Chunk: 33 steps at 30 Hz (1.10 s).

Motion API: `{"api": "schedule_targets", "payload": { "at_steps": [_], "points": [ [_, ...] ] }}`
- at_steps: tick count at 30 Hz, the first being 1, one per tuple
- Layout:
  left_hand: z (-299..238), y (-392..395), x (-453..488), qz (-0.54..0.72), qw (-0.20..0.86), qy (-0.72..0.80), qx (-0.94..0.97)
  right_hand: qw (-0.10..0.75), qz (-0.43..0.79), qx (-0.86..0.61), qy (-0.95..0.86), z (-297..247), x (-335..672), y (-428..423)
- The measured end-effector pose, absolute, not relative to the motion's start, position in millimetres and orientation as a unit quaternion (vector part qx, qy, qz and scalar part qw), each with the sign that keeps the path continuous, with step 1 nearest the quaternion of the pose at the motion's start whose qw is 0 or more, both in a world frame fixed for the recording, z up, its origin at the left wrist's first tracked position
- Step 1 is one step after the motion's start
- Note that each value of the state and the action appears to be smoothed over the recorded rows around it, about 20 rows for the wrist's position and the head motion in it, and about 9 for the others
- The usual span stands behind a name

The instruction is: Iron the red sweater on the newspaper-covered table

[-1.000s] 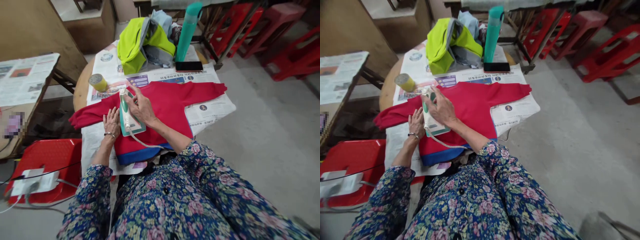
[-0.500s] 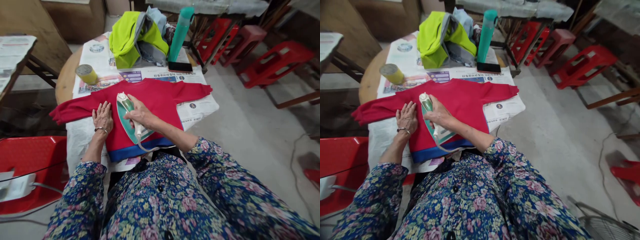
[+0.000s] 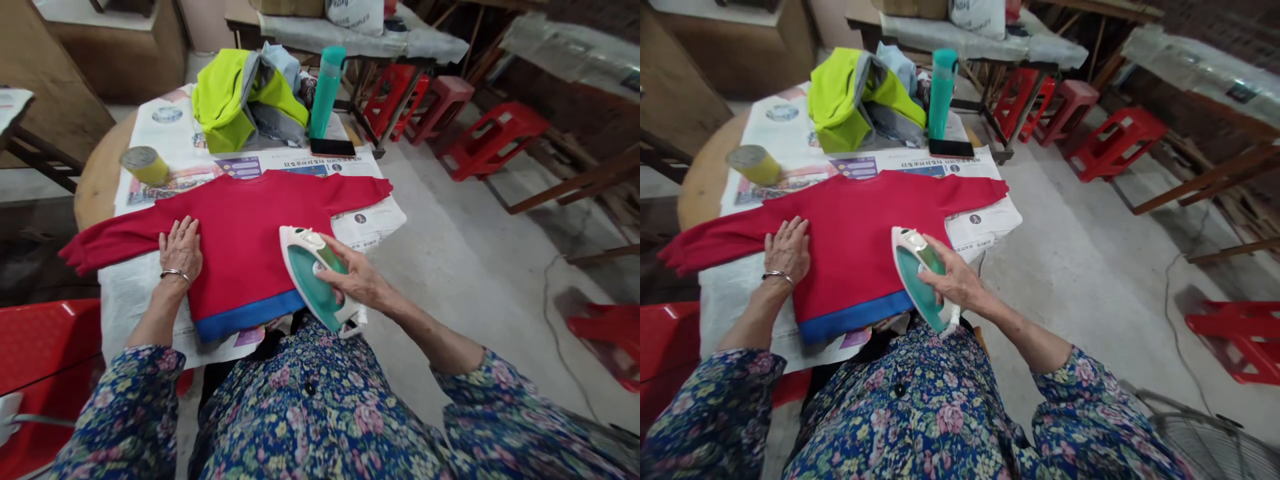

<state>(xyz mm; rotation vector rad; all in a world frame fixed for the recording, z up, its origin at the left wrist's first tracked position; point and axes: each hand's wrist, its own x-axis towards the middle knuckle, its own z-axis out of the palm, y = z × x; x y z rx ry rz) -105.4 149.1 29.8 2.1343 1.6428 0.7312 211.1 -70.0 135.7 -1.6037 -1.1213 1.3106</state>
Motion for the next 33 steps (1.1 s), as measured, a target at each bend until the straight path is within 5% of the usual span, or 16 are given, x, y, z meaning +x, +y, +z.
{"api": "schedule_targets", "payload": {
  "at_steps": [10,22,33],
  "points": [
    [33,151,-109,0.246,0.15,0.593,0.752,0.463,0.396,-0.684,-0.402,131,247,10],
    [48,108,59,0.063,0.112,0.475,0.871,0.381,0.468,-0.667,-0.437,146,257,23],
    [35,109,60,0.065,0.108,0.444,0.887,0.4,0.369,-0.636,-0.547,140,254,62]
  ]
}}
